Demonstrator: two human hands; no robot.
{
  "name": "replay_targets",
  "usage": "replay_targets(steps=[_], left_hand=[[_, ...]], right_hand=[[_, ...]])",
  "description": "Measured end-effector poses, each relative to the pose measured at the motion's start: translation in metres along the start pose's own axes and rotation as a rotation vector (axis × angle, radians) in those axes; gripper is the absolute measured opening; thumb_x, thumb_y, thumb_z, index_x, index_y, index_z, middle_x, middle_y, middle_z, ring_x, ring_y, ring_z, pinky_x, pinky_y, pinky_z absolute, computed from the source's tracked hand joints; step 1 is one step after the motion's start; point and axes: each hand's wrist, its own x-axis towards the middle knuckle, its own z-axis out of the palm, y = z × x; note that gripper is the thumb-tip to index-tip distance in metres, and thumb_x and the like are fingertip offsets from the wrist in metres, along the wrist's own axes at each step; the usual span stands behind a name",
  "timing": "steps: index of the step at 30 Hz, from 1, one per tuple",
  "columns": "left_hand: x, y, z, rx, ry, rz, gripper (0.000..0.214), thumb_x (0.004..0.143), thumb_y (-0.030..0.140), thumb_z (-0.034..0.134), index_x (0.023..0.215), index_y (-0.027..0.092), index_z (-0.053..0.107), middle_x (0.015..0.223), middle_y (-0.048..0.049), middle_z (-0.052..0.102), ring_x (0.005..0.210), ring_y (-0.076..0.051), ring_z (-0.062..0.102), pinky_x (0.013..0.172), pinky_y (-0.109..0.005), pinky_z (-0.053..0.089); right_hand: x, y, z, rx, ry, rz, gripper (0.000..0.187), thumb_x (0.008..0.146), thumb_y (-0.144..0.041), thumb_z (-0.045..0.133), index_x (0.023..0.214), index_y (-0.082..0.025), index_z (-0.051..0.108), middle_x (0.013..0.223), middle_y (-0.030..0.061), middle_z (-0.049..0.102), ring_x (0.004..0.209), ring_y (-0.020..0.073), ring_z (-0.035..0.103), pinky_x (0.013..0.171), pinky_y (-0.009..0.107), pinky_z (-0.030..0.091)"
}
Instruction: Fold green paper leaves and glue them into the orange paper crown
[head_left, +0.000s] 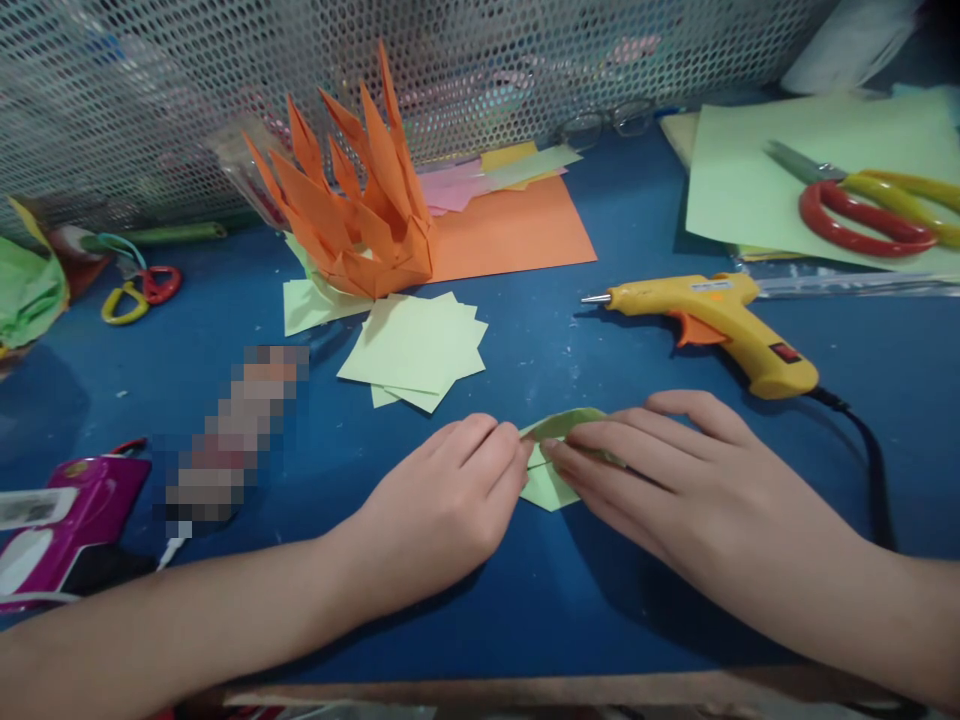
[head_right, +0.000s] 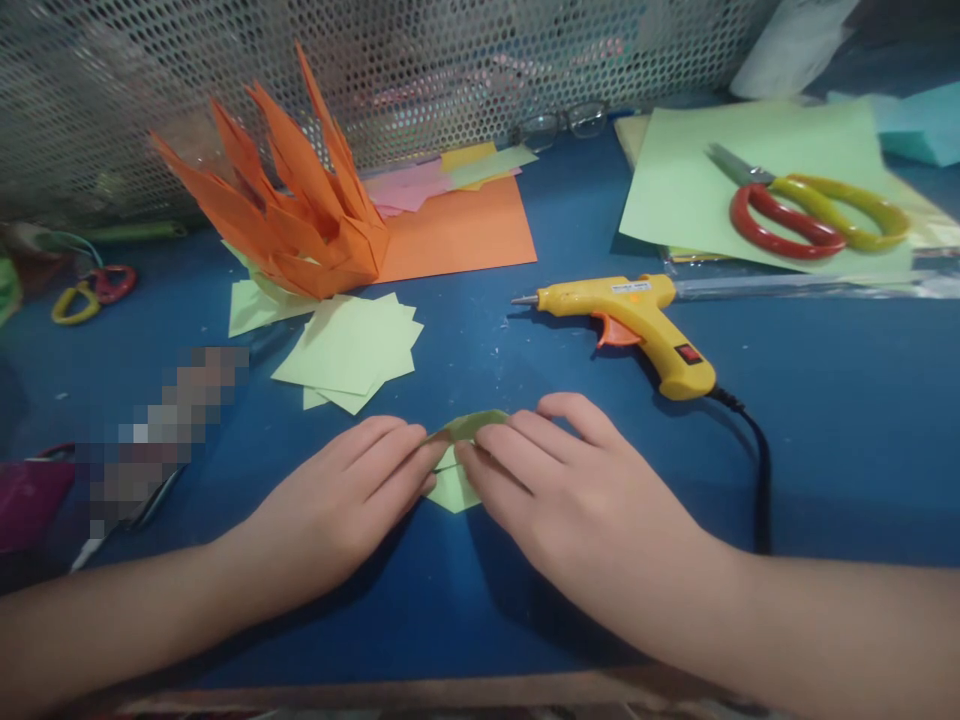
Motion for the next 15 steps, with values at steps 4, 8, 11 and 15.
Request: replay_targets(steps=[4,8,11,15], left_hand=[[-0.0012,0.0018,-0.0017,0.067,0.088,0.061,0.015,0.090,0.005,0.054,0.092,0.000,0.068,0.090,-0.0154,0.071,0.080,-0.023,0.064,0.076,-0.036,0.058],[-0.0004,0.0027,-0.0047,0.095,0.121,0.119,0.016,0.090,0.006,0.053,0.089,0.002,0.069,0.087,-0.0138,0.072,0.080,-0.023,0.065,0.075,-0.035,0.057],[0.0000,0.0025,-0.0069,0.126,0.106,0.146,0.020,0.092,0.006,0.049,0.090,0.004,0.069,0.088,-0.0131,0.073,0.080,-0.022,0.066,0.075,-0.035,0.056],[-0.0008,0.0025,-0.0085,0.148,0.096,0.171,0.021,0.092,0.007,0.048,0.093,0.004,0.068,0.091,-0.0129,0.074,0.080,-0.023,0.067,0.075,-0.035,0.054]], right_hand=[[-0.0003,-0.0009,0.0009,0.009,-0.008,0.007,0.026,0.091,-0.003,0.044,0.089,-0.015,0.067,0.087,0.0036,0.070,0.075,0.0171,0.059,0.080,0.034,0.037],[0.0004,-0.0008,0.0003,0.022,-0.009,-0.004,0.027,0.091,-0.003,0.044,0.086,-0.016,0.067,0.089,0.0031,0.071,0.075,0.0169,0.059,0.081,0.034,0.037],[0.0005,-0.0001,-0.0004,0.008,-0.007,-0.009,0.030,0.092,-0.003,0.043,0.083,-0.017,0.067,0.089,0.0034,0.071,0.075,0.0173,0.059,0.081,0.035,0.037],[0.0002,0.0000,-0.0013,-0.008,-0.014,-0.030,0.035,0.093,-0.003,0.039,0.080,-0.017,0.068,0.088,0.0047,0.072,0.074,0.0178,0.060,0.081,0.035,0.038]])
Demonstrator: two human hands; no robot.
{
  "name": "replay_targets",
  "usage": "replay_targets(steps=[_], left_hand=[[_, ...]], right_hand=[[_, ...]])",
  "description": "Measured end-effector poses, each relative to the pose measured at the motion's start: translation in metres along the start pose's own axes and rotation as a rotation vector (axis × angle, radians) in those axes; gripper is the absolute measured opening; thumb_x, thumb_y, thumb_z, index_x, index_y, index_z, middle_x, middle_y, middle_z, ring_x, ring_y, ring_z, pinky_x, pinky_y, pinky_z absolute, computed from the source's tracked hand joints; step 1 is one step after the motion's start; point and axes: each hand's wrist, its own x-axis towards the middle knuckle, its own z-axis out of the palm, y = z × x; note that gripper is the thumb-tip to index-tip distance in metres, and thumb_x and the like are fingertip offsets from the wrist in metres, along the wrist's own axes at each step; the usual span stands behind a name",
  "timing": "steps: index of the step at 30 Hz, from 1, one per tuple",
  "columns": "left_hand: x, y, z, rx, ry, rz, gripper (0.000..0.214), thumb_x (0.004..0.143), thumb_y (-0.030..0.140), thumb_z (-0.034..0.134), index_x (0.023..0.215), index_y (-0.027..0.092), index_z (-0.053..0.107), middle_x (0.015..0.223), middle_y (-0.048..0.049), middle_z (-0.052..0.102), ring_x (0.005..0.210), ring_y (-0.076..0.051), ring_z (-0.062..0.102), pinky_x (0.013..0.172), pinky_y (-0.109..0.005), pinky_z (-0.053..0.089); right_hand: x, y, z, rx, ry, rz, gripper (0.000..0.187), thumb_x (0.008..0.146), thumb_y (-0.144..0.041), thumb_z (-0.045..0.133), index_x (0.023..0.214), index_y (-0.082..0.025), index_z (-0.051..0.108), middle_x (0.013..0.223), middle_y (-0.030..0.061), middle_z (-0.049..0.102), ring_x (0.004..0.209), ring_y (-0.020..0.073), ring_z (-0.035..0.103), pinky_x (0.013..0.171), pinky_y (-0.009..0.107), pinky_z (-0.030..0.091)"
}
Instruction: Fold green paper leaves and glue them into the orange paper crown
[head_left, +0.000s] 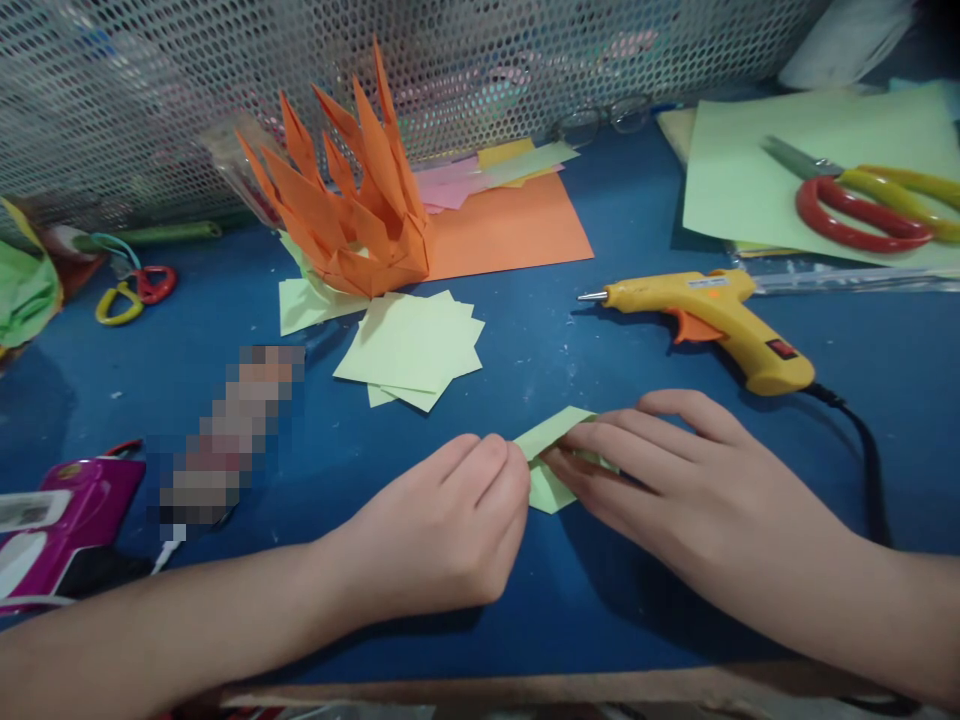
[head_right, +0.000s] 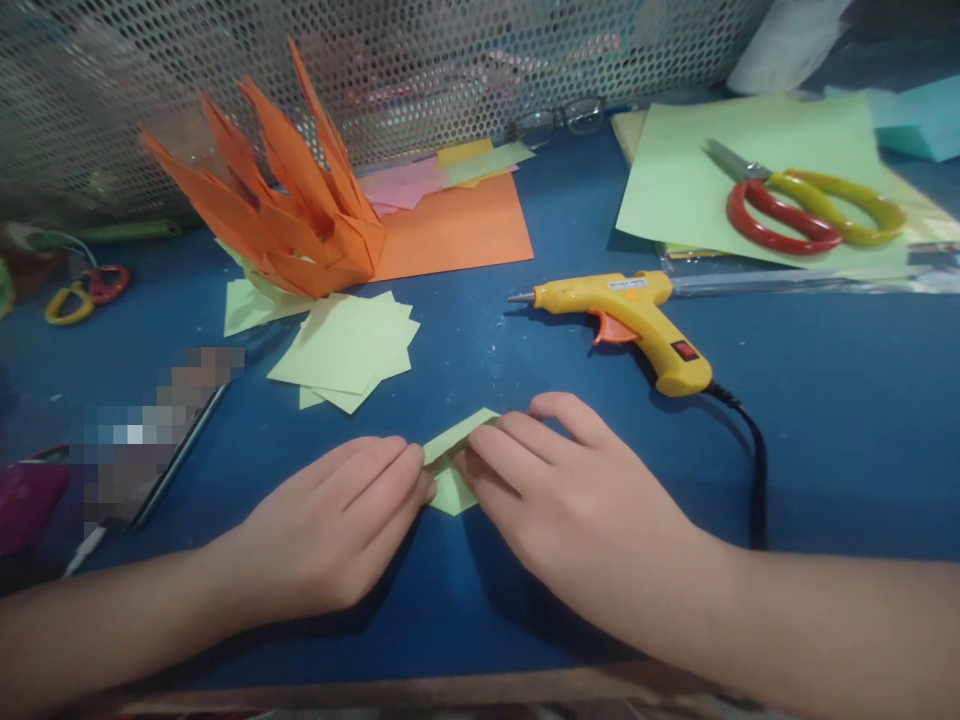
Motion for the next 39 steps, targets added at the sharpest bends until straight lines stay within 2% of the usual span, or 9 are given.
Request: replay_targets(steps=[4,8,10,15,28,31,34,36,39], left_hand=[[0.001,0.003,-0.002,0.032,-0.032,-0.016,0.019,0.092,0.007,0.047,0.093,0.004,0.066,0.086,-0.0111,0.071,0.076,-0.021,0.066,0.069,-0.034,0.050],[0.005,0.007,-0.004,0.102,-0.139,-0.146,0.025,0.094,0.006,0.040,0.103,0.005,0.063,0.068,-0.0031,0.061,0.060,-0.017,0.057,0.054,-0.030,0.041],[0.007,0.009,-0.005,0.123,-0.172,-0.168,0.027,0.095,0.005,0.038,0.102,0.005,0.063,0.064,-0.0013,0.057,0.057,-0.016,0.055,0.051,-0.029,0.037],[0.008,0.013,-0.006,0.132,-0.167,-0.123,0.021,0.091,0.004,0.043,0.086,0.007,0.063,0.063,-0.0021,0.057,0.052,-0.015,0.054,0.047,-0.028,0.035],[0.005,0.016,-0.004,0.091,-0.142,-0.086,0.017,0.088,0.008,0.050,0.082,0.007,0.066,0.060,-0.0021,0.055,0.050,-0.016,0.050,0.046,-0.029,0.034],[0.004,0.016,-0.005,0.062,-0.155,-0.077,0.015,0.089,0.011,0.053,0.087,0.006,0.067,0.068,-0.0044,0.061,0.057,-0.017,0.055,0.050,-0.030,0.039],[0.000,0.016,-0.004,0.053,-0.116,-0.094,0.018,0.088,0.016,0.060,0.099,0.004,0.067,0.094,-0.0117,0.071,0.077,-0.022,0.063,0.065,-0.034,0.047],[-0.002,0.017,-0.004,0.052,-0.064,-0.127,0.022,0.088,0.018,0.063,0.103,0.003,0.067,0.106,-0.0143,0.072,0.088,-0.026,0.065,0.074,-0.037,0.049],[-0.005,0.018,-0.003,0.025,-0.010,-0.151,0.022,0.088,0.018,0.063,0.104,0.004,0.068,0.109,-0.0139,0.074,0.091,-0.026,0.067,0.077,-0.037,0.050]], right_hand=[[-0.001,0.000,0.000,0.020,-0.006,-0.012,0.036,0.094,-0.004,0.038,0.079,-0.016,0.068,0.088,0.0054,0.071,0.076,0.0176,0.061,0.081,0.035,0.039],[-0.001,0.002,0.000,0.021,0.001,-0.038,0.037,0.096,-0.006,0.036,0.079,-0.016,0.068,0.087,0.0059,0.071,0.076,0.0167,0.061,0.080,0.034,0.041],[-0.001,0.003,0.000,0.023,0.006,-0.043,0.038,0.096,-0.005,0.036,0.078,-0.015,0.068,0.086,0.0059,0.071,0.076,0.0167,0.061,0.080,0.034,0.041],[0.001,0.001,-0.001,-0.016,0.001,-0.038,0.040,0.095,-0.003,0.035,0.079,-0.017,0.069,0.083,0.0047,0.070,0.076,0.0167,0.060,0.084,0.034,0.039],[-0.002,-0.006,0.002,-0.036,-0.009,-0.002,0.038,0.090,0.001,0.037,0.076,-0.016,0.068,0.080,0.0050,0.068,0.072,0.0164,0.053,0.083,0.036,0.034],[-0.003,-0.005,0.002,-0.024,-0.019,0.001,0.036,0.089,0.001,0.039,0.074,-0.016,0.067,0.077,0.0050,0.065,0.072,0.0172,0.051,0.079,0.036,0.032],[-0.005,-0.005,0.003,-0.026,-0.033,0.012,0.034,0.089,0.000,0.039,0.073,-0.016,0.065,0.076,0.0048,0.062,0.074,0.0175,0.049,0.075,0.036,0.030],[-0.008,-0.005,0.005,-0.042,-0.037,0.031,0.035,0.090,0.001,0.037,0.075,-0.016,0.064,0.080,0.0053,0.062,0.079,0.0174,0.051,0.073,0.035,0.030],[-0.011,-0.006,0.008,-0.053,-0.040,0.066,0.038,0.091,0.003,0.032,0.078,-0.016,0.063,0.094,0.0074,0.065,0.092,0.0171,0.054,0.075,0.035,0.031]])
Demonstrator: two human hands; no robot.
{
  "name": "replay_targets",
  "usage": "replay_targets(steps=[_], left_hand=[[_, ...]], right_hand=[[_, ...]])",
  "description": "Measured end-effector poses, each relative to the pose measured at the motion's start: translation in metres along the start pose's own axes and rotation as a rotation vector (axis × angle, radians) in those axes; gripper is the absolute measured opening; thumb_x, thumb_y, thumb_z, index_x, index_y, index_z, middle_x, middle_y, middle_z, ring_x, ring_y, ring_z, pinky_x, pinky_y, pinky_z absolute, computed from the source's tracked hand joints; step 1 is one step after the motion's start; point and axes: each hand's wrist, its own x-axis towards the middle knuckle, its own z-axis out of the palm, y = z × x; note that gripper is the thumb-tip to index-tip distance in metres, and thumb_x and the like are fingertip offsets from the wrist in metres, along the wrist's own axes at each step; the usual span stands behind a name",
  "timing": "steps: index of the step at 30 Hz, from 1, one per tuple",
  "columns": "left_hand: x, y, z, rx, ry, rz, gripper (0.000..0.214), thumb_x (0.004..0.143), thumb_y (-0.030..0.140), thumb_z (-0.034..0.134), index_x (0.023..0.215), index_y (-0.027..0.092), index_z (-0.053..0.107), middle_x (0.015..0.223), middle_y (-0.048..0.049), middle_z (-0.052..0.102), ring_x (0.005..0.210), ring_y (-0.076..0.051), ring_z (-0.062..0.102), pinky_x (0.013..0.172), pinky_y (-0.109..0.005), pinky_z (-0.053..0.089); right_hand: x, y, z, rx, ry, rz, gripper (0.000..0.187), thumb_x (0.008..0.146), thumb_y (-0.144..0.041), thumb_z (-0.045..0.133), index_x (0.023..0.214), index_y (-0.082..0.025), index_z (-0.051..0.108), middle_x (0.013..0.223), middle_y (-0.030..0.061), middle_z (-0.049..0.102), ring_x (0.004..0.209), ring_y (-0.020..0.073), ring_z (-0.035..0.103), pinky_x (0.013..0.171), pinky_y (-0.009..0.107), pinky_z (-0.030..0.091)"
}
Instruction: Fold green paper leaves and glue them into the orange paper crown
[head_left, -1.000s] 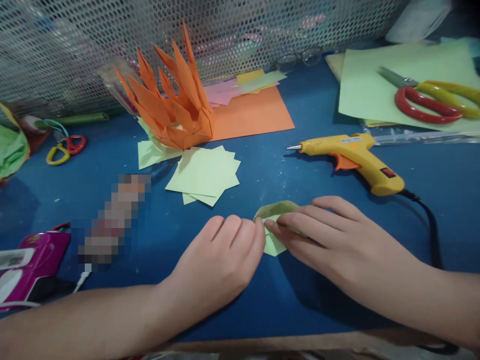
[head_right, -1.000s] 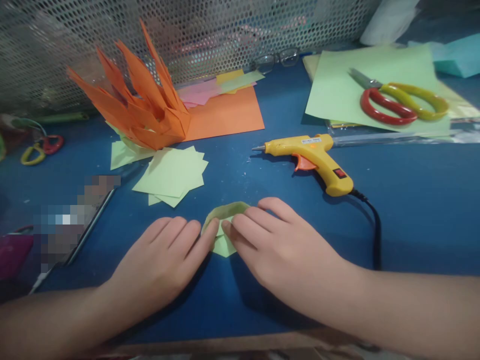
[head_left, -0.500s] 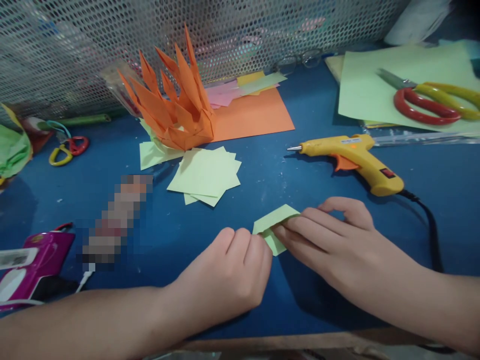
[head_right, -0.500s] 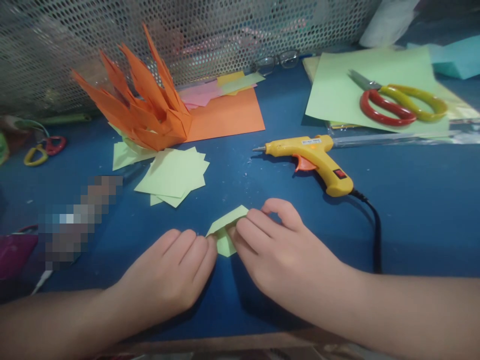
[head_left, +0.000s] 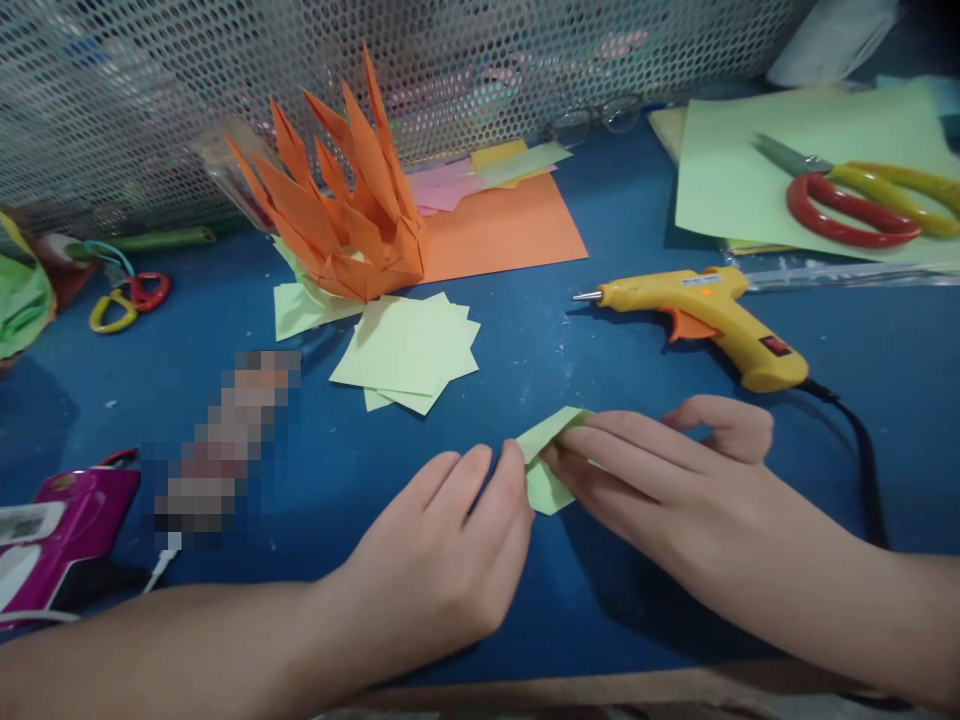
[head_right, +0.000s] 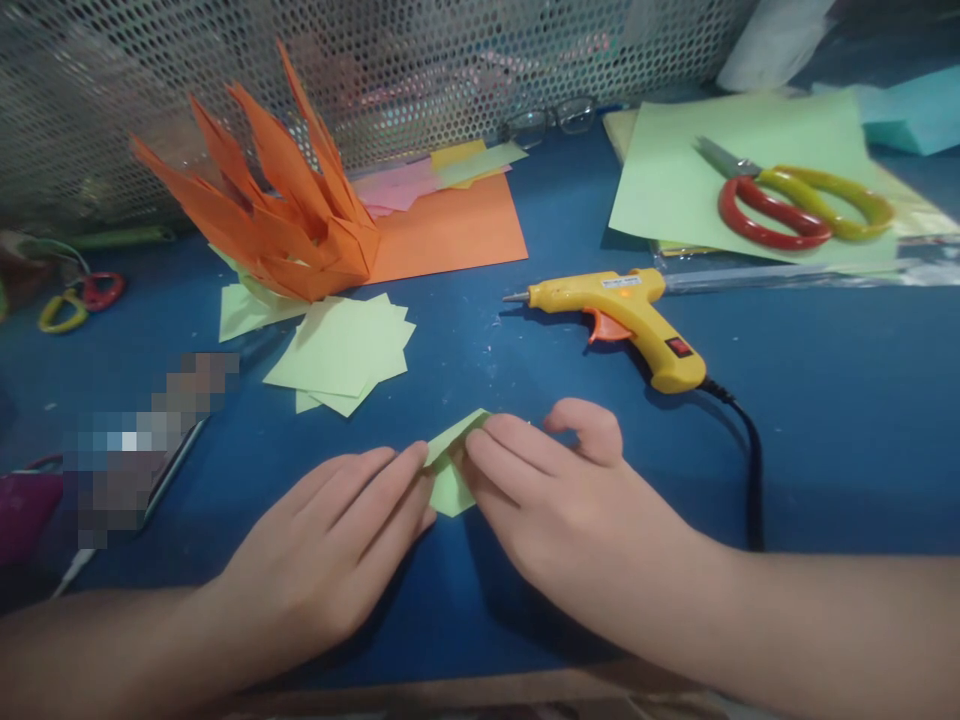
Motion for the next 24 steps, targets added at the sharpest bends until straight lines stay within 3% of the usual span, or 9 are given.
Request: replay_targets(steps=[14,20,24], left_hand=[[0.005,-0.001,0.001,0.025,0.039,-0.036,0.019,0.089,0.021,0.066,0.096,0.005,0.073,0.099,-0.0121,0.078,0.083,-0.023,0.072,0.069,-0.034,0.055],[0.003,-0.001,0.002,0.017,0.022,-0.043,0.018,0.090,0.021,0.065,0.099,0.006,0.071,0.101,-0.0106,0.078,0.085,-0.023,0.071,0.073,-0.034,0.052],[0.006,-0.001,0.002,0.025,-0.084,-0.088,0.024,0.093,0.023,0.059,0.108,0.005,0.068,0.099,-0.0103,0.076,0.082,-0.023,0.068,0.070,-0.035,0.050]], right_hand=[[0.007,0.006,-0.007,0.099,0.031,0.013,0.033,0.096,-0.003,0.036,0.099,-0.016,0.067,0.090,0.0017,0.072,0.076,0.0136,0.063,0.090,0.039,0.032],[0.011,0.004,-0.009,0.082,0.029,0.011,0.037,0.094,-0.001,0.036,0.085,-0.018,0.068,0.082,0.0000,0.070,0.076,0.0148,0.063,0.092,0.040,0.028],[0.010,0.006,-0.007,0.079,0.009,0.006,0.037,0.093,0.000,0.037,0.086,-0.018,0.068,0.080,0.0000,0.068,0.076,0.0141,0.062,0.093,0.040,0.027]])
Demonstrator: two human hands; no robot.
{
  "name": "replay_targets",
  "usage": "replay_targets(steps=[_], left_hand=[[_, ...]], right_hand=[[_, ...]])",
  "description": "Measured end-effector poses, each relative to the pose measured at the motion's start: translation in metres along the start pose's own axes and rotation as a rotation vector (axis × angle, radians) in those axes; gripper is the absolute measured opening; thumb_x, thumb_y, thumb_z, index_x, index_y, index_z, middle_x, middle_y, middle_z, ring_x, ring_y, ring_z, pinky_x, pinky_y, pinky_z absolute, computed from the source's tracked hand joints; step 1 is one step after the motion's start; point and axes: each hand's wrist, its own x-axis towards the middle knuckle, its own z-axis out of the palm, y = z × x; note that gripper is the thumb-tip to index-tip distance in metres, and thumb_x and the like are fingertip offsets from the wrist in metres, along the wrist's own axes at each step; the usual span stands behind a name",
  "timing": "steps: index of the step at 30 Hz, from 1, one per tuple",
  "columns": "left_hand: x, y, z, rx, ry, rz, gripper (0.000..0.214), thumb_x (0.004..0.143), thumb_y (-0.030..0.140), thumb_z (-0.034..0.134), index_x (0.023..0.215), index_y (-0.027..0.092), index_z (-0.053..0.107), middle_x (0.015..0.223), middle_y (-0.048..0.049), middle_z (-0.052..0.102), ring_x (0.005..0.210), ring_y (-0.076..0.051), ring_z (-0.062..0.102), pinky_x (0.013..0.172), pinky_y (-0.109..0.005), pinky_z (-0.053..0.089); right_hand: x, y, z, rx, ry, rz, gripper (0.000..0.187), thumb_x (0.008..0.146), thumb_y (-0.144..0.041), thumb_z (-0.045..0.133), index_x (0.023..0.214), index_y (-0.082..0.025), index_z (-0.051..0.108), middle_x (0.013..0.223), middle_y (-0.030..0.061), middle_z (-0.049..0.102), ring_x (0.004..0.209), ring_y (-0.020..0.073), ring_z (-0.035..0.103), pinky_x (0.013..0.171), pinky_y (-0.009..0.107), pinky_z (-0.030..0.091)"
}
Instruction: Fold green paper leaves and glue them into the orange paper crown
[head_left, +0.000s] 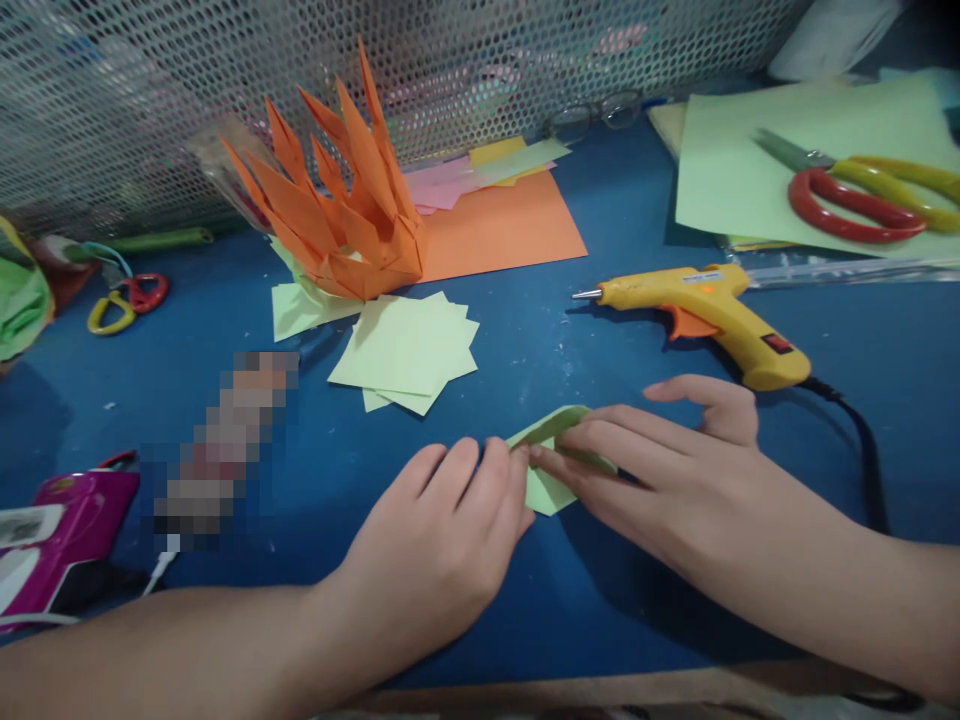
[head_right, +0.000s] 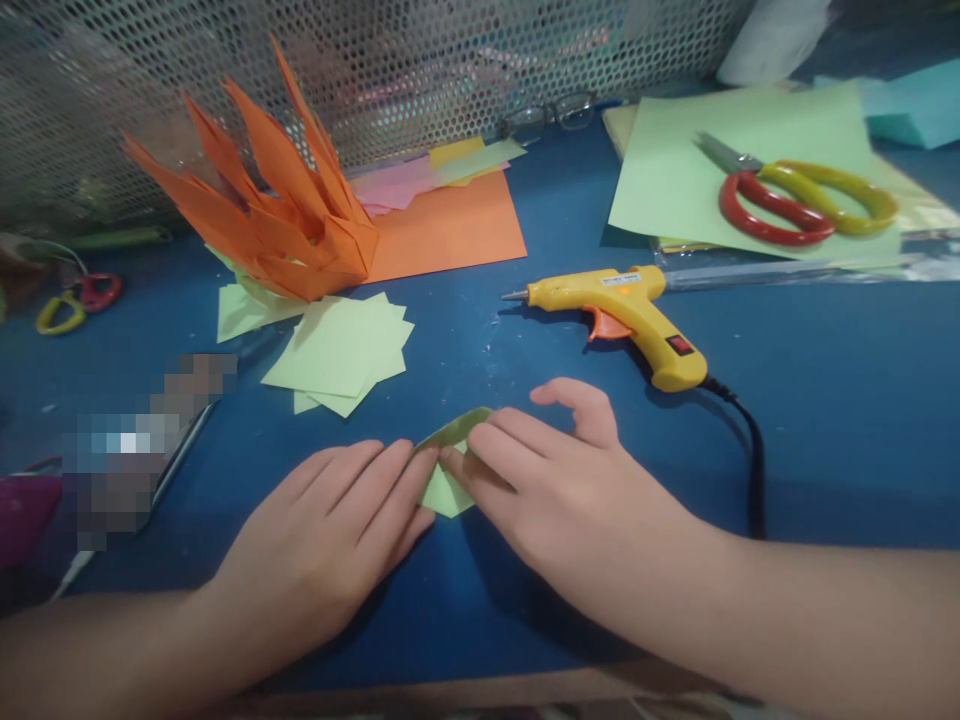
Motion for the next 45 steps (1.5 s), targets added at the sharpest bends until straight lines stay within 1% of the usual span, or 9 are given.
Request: replay_targets(steps=[5,8,11,21,27,31,35,40,45], left_hand=[[0.004,0.002,-0.001,0.028,-0.068,-0.001,0.029,0.098,0.023,0.048,0.107,0.001,0.065,0.075,-0.0073,0.068,0.068,-0.019,0.062,0.054,-0.030,0.043],[0.004,0.004,-0.001,0.035,-0.066,0.008,0.026,0.098,0.020,0.046,0.103,0.002,0.065,0.062,-0.0020,0.057,0.057,-0.017,0.054,0.047,-0.029,0.038],[0.004,0.006,-0.002,0.052,-0.059,0.014,0.020,0.096,0.017,0.050,0.096,0.003,0.064,0.060,-0.0001,0.052,0.053,-0.016,0.051,0.044,-0.028,0.035],[0.003,0.007,-0.003,0.024,-0.012,0.065,0.019,0.096,0.013,0.050,0.085,0.005,0.062,0.063,-0.0026,0.057,0.053,-0.015,0.052,0.045,-0.029,0.038],[0.000,0.003,0.003,-0.067,0.135,0.040,0.016,0.092,0.014,0.059,0.097,-0.001,0.065,0.102,-0.0181,0.074,0.090,-0.025,0.071,0.072,-0.034,0.058],[-0.001,0.000,0.000,-0.124,0.135,0.034,0.019,0.093,0.012,0.057,0.107,0.002,0.062,0.099,-0.0167,0.077,0.090,-0.026,0.075,0.076,-0.036,0.062],[0.001,-0.002,-0.002,-0.132,0.091,0.065,0.022,0.095,0.008,0.047,0.109,0.007,0.063,0.100,-0.0158,0.077,0.089,-0.027,0.075,0.075,-0.039,0.063],[-0.001,-0.004,0.001,-0.185,0.057,0.090,0.025,0.093,0.007,0.047,0.108,0.000,0.066,0.117,-0.0214,0.071,0.110,-0.031,0.069,0.086,-0.039,0.061],[0.000,-0.008,0.002,-0.220,0.038,0.138,0.023,0.094,0.006,0.047,0.104,0.000,0.067,0.112,-0.0209,0.073,0.108,-0.029,0.070,0.090,-0.038,0.061]], right_hand=[[-0.001,-0.001,-0.001,-0.024,-0.003,0.000,0.040,0.095,-0.002,0.033,0.088,-0.018,0.069,0.087,0.0013,0.071,0.080,0.0147,0.063,0.094,0.041,0.027],[-0.001,-0.005,-0.002,-0.033,0.014,0.021,0.042,0.096,-0.001,0.031,0.095,-0.018,0.069,0.099,0.0045,0.073,0.096,0.0170,0.065,0.096,0.042,0.029],[-0.003,-0.007,-0.003,-0.031,0.009,0.012,0.041,0.097,-0.002,0.030,0.103,-0.016,0.069,0.108,0.0070,0.073,0.106,0.0190,0.064,0.098,0.045,0.031],[-0.002,-0.002,-0.001,0.019,-0.018,-0.037,0.038,0.096,-0.002,0.032,0.104,-0.016,0.067,0.102,0.0050,0.075,0.093,0.0178,0.069,0.093,0.045,0.040],[-0.007,0.001,0.005,0.222,0.011,0.052,0.019,0.095,-0.005,0.044,0.099,-0.015,0.060,0.104,0.0032,0.073,0.090,0.0140,0.068,0.103,0.043,0.034],[-0.005,0.003,0.004,0.313,0.034,0.090,0.013,0.096,-0.010,0.044,0.098,-0.016,0.055,0.094,0.0024,0.070,0.082,0.0129,0.065,0.097,0.037,0.042],[0.000,0.003,0.001,0.273,0.072,0.072,0.018,0.095,-0.010,0.044,0.108,-0.013,0.056,0.101,0.0084,0.069,0.097,0.0178,0.063,0.086,0.033,0.049],[-0.001,0.002,0.001,0.119,0.060,0.086,0.022,0.096,-0.016,0.046,0.110,-0.012,0.063,0.111,0.0134,0.065,0.100,0.0222,0.060,0.082,0.036,0.044],[0.001,0.009,0.004,0.170,0.036,0.060,0.019,0.095,-0.016,0.047,0.096,-0.016,0.066,0.110,0.0068,0.069,0.107,0.0202,0.062,0.092,0.037,0.038]])
